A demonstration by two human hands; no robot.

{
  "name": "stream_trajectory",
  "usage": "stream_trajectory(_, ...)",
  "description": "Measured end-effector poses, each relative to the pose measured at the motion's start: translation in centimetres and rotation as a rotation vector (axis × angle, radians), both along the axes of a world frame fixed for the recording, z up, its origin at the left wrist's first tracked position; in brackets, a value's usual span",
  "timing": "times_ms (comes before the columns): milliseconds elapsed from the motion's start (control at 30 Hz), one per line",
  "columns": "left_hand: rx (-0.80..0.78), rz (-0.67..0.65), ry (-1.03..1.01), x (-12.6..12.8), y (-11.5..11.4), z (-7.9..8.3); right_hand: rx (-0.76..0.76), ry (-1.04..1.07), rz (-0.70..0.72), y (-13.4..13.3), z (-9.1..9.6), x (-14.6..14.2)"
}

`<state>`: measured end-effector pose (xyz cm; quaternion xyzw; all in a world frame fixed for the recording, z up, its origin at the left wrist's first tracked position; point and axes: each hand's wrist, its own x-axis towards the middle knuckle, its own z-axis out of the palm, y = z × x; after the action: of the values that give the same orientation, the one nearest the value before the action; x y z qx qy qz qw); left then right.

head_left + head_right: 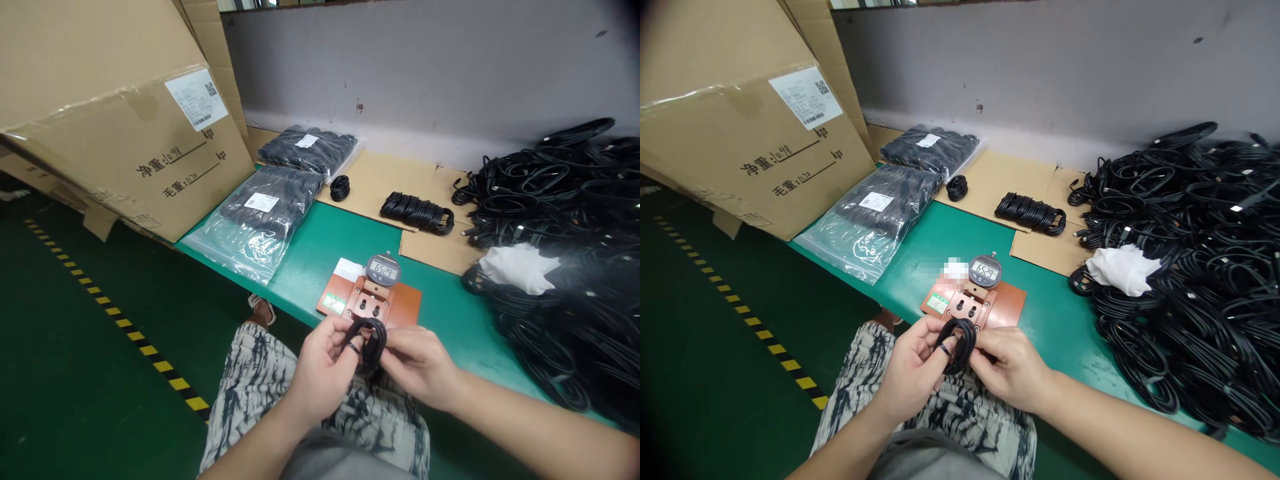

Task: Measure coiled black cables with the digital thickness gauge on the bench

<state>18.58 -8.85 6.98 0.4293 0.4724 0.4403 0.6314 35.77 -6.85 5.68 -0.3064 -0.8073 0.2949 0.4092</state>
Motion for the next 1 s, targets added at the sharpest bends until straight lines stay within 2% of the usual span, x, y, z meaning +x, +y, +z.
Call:
stream_trajectory(700,-0.007,-0.02,0.023,-0.1,-0.5,-0.4,0.006,0.005,0.015,-0.1,0.2,-0.1)
stream_trajectory(1000,0.055,-0.008,-0.013,-0.8,-3.3,-1.5,-0.006,0.069,0.231,-0.3,0.4,0.3)
